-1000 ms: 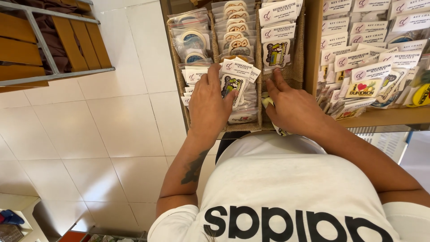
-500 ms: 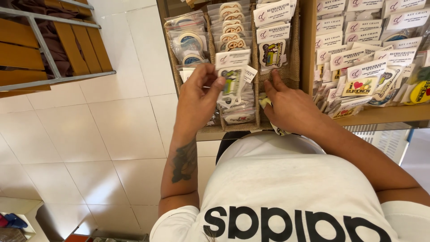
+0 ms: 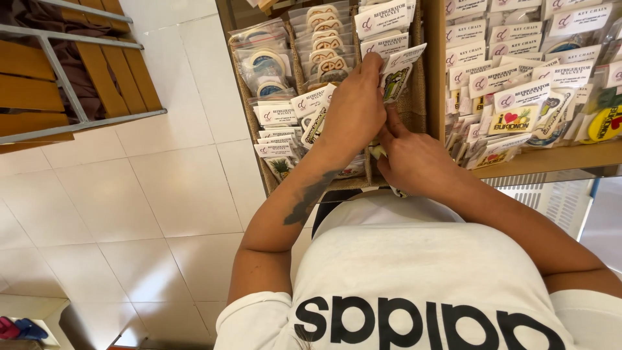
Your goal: The recorder uses a yellow cloth to wipe and clean packaged magnets and keychains displayed on a retail shelf.
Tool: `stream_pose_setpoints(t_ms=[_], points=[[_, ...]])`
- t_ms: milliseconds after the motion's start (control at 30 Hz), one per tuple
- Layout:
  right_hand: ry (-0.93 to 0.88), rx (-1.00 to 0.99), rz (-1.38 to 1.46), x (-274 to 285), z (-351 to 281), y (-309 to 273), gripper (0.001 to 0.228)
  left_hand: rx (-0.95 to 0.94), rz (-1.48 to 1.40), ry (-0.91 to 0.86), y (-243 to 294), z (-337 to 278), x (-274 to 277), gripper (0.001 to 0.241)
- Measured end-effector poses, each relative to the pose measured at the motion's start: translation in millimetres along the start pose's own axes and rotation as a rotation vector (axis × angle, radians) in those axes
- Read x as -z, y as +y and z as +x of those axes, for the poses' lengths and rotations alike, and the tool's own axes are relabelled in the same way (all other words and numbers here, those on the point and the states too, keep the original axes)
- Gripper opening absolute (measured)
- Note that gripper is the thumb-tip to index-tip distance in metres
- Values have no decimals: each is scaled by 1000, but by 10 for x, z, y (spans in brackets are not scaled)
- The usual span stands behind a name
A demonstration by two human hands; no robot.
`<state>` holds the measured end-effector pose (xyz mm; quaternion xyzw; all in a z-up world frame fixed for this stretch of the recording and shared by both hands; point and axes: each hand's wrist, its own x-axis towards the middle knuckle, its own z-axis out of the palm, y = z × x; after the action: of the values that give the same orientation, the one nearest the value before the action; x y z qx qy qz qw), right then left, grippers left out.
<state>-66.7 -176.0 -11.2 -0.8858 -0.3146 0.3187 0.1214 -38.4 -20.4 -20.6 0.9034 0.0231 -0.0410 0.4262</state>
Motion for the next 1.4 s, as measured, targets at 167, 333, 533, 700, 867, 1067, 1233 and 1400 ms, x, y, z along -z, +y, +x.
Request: stream_pose_setpoints(t_ms=[167,333,533,700,867,1067,1233,1400], points=[[-68,-47,4,-2,17,4,61,-100,396,-11,-6,42,-85,69],[-63,-28,-29,42,-5,-31,70,-145,599,81,-103,101,-147,67],[-85,-41,-17,45,36,-36,68,-151,574,47,-89,100,-93,63],[-96,-76,-19,49,55,-45,73,-246,592,120,-78,145,54,37],[-73,-45,-12,74,39,-45,68,-300,508,110,-95,262,122,14],[-74,-39,-9,28,48,-16,68,-392,490,73,-135,343,121,15],[-62,-56,19,72,29,-33,68,-460,520,132,-116,400,159,36],[-54,-42,16,81,31,-30,69,-383,342,66,-85,439,168,51]])
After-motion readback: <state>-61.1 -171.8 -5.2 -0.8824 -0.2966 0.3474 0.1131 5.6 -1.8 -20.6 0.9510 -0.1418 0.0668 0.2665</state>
